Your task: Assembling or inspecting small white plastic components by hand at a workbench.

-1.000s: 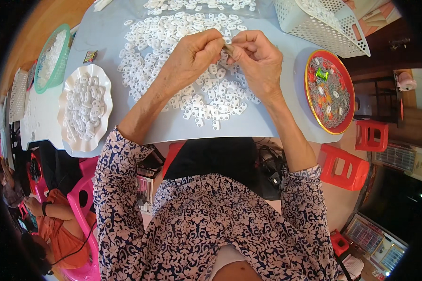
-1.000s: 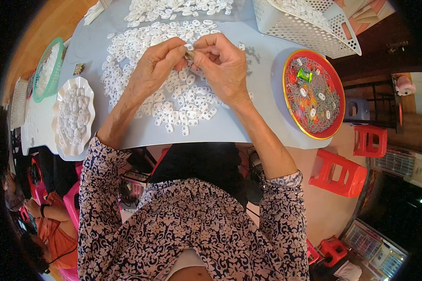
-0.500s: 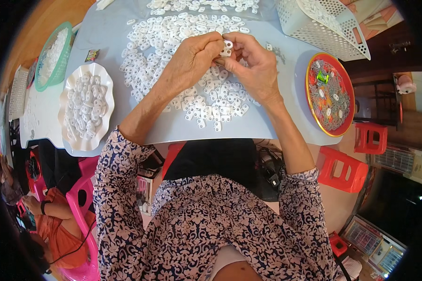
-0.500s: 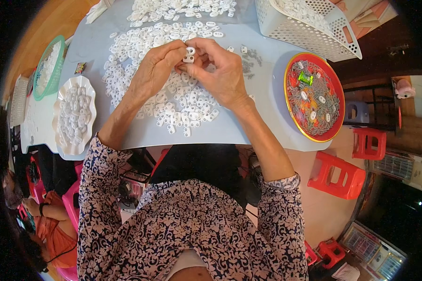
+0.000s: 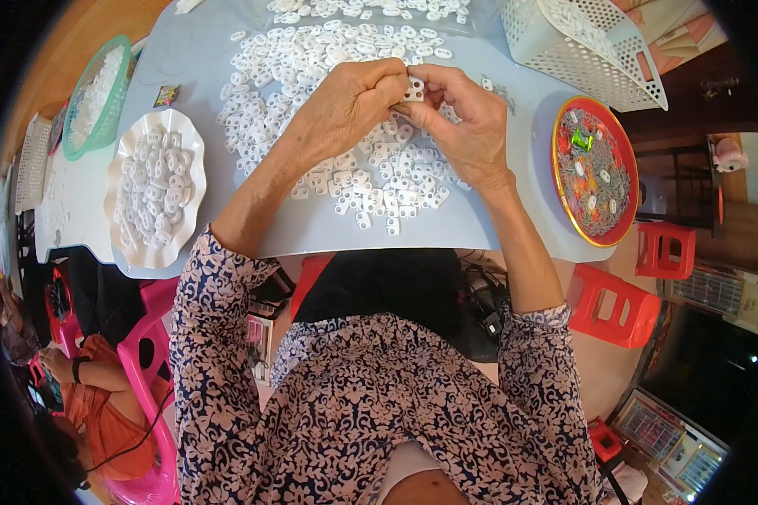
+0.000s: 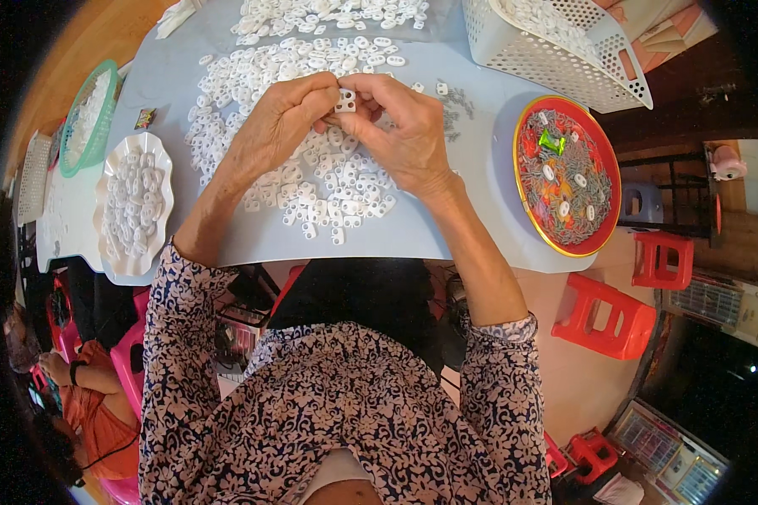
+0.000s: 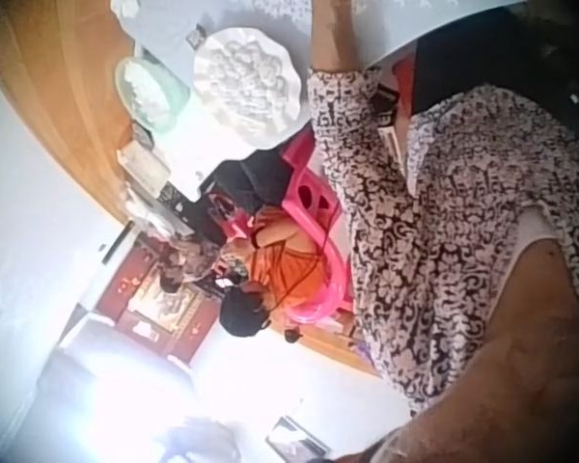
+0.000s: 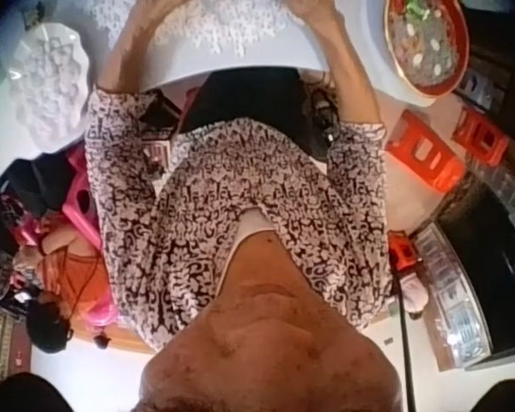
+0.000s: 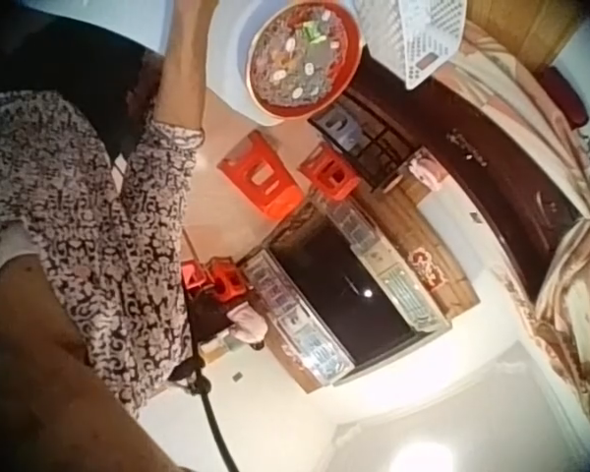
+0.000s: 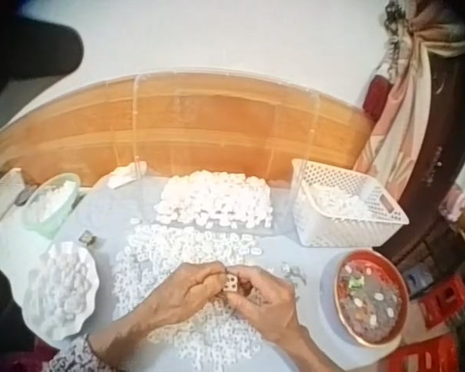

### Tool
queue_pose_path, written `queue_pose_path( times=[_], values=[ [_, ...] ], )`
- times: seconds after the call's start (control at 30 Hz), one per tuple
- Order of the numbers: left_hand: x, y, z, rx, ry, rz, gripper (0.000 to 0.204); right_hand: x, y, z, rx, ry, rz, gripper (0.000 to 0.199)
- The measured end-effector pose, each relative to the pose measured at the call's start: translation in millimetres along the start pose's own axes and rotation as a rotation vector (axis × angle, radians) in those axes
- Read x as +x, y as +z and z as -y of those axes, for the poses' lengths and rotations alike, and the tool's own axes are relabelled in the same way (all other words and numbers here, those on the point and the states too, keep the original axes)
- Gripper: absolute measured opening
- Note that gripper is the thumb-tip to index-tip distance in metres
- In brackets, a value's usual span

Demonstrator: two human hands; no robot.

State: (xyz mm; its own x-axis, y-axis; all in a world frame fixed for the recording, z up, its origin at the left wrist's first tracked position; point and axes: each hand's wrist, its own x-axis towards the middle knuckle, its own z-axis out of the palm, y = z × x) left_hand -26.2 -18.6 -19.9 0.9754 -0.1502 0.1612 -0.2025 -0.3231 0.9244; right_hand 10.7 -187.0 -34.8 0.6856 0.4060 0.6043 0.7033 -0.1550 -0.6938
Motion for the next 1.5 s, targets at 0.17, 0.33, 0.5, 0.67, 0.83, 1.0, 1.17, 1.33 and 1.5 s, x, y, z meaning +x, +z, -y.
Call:
queue_pose_path(
  times=[0.17,0.33,0.5,0.67,0.83,1.0,1.17,1.33,1.5],
  values=[
    [-1.0,5.4,2.3,-0.054,0.008,-0.033,0.026,0.7,-0.7,4.8,-0.031,-0.002,0.002,0.029],
    [-2.1,14.2,8.1,-0.048,0.046,-0.091,0.025,-0.5,-1.7,3.8,-0.001,0.03,0.018,0.027],
    [-4.5,18.7,3.2,-0.021,0.093,-0.131,0.023,-1.8,-5.1,4.1,-0.015,0.028,0.033,0.024],
    [-6.5,17.3,-1.6,-0.021,0.063,-0.126,0.024,-1.6,-6.5,6.4,-0.003,0.029,0.051,0.023],
    [-9.2,15.0,-4.0,-0.029,0.017,-0.06,0.025,-1.2,-6.6,7.0,-0.053,-0.029,0.046,0.02],
    [-10.3,22.3,-8.7,-0.084,0.024,-0.085,0.025,-0.5,-7.8,2.8,-0.046,-0.082,0.016,0.018],
    [-5.5,18.4,1.0,-0.078,-0.023,-0.071,0.026,-3.0,-7.2,-2.0,0.233,0.198,0.096,0.018],
    [-3.1,16.3,9.1,-0.115,0.068,-0.117,0.027,-1.9,-4.7,-0.8,0.386,0.263,0.106,0.021],
    [-2.5,10.8,10.8,-0.06,0.086,-0.093,0.028,2.4,-10.2,-0.4,0.362,0.315,0.117,0.019]
  ],
)
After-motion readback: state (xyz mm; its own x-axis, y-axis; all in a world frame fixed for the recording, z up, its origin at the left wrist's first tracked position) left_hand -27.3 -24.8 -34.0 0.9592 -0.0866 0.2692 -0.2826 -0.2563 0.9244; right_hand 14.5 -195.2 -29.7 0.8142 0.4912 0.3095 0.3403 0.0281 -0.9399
